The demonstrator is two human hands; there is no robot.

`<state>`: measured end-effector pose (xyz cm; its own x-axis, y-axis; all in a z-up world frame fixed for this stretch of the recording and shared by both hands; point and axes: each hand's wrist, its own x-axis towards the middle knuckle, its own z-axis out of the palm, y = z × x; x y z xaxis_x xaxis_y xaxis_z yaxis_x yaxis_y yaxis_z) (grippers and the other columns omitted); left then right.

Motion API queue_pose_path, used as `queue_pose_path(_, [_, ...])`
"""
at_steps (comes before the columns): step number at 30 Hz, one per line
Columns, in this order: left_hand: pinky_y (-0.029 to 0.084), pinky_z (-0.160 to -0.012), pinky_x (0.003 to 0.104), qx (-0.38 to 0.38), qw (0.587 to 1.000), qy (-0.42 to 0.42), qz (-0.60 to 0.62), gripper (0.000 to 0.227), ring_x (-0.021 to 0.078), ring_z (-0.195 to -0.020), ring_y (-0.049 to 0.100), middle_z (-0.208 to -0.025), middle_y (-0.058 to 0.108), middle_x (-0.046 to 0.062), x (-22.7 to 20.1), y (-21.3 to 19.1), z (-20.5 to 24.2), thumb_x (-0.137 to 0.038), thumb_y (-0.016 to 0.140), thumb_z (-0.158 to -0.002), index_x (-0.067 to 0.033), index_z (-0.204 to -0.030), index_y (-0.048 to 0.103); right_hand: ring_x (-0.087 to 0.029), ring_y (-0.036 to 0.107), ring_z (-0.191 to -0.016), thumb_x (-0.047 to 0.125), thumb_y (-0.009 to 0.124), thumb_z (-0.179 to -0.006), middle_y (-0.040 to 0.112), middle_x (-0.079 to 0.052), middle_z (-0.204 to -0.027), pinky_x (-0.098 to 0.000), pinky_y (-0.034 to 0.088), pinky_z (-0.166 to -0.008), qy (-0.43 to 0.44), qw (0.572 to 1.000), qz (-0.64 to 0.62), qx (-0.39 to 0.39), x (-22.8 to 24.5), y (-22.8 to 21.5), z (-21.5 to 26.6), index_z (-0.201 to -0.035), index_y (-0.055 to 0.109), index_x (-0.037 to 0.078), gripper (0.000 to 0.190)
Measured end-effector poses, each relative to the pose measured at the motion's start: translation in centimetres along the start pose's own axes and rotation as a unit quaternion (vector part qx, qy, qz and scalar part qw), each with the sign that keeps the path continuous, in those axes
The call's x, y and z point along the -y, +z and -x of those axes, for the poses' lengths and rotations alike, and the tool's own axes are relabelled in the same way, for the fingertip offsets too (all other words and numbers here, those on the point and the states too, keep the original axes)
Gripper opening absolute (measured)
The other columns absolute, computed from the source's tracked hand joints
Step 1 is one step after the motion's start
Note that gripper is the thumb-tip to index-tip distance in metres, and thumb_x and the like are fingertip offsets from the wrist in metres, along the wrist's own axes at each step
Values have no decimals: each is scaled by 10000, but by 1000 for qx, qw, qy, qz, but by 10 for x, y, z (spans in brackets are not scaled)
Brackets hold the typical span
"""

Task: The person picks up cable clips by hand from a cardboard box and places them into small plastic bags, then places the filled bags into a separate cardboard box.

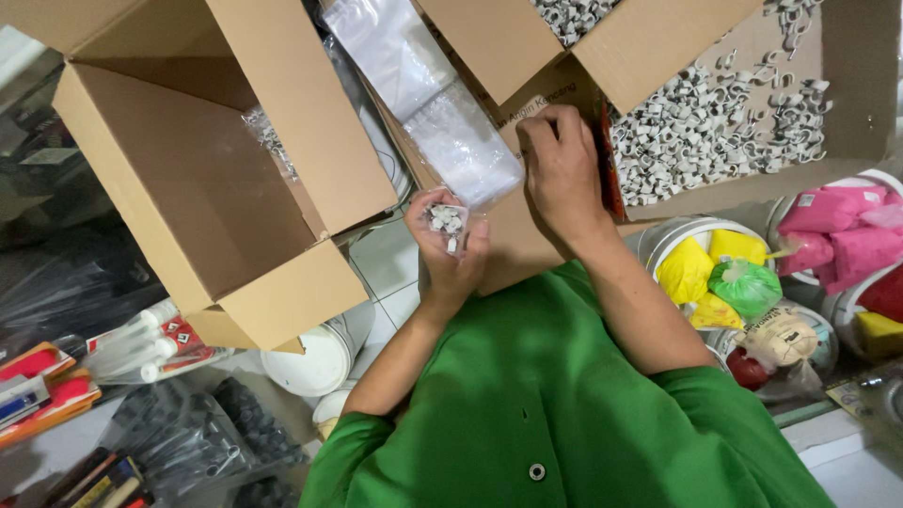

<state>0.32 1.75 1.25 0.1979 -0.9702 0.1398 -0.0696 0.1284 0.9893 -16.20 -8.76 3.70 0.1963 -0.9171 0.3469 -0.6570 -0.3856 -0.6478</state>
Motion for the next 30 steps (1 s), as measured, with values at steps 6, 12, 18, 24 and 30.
queue_pose_path(6, [466, -1041, 321, -10, 993, 63, -100, 680, 192, -1134, 514, -1260, 433, 122, 0, 8, -18, -12, 736, -901, -26, -1428, 306, -370, 568, -1030, -87, 677, -888, 599, -157, -1136, -451, 497, -894, -23, 1000, 6, 13, 13, -13, 0, -1165, 669, 28, 300])
queue_pose_path(12, [466, -1055, 351, -32, 987, 60, -148, 654, 242, -1168, 529, -1298, 466, 159, -1, 18, -41, -53, 779, -888, 12, -1404, 383, -377, 567, -1018, -38, 689, -839, 608, -157, -1124, -471, 475, -870, -20, 999, -5, 45, 22, -19, -5, -1151, 675, 22, 318])
queue_pose_path(18, [428, -1076, 387, 5, 981, 84, -172, 655, 279, -1171, 521, -1269, 491, 175, -11, 11, -59, -109, 788, -878, 23, -1381, 390, -371, 621, -1109, 21, 702, -933, 633, -162, -1208, -426, 513, -972, 8, 998, -58, -10, 48, -35, -9, -1197, 666, 41, 267])
queue_pose_path(24, [461, -1025, 376, 6, 985, 131, -109, 650, 238, -1098, 521, -1247, 482, 150, -25, 16, -82, -67, 782, -924, -22, -1410, 351, -351, 637, -1118, 55, 710, -905, 648, -144, -1184, -478, 507, -964, -21, 998, 4, -67, 56, -77, -39, -1153, 669, 41, 252])
queue_pose_path(30, [479, -962, 372, -12, 992, 97, -79, 668, 238, -1050, 514, -1261, 456, 178, -41, 24, -97, -3, 769, -869, -47, -1394, 358, -401, 608, -1199, 3, 649, -915, 624, -187, -1291, -455, 504, -1026, -24, 998, 30, 40, 35, -112, -111, -1294, 628, 28, 380])
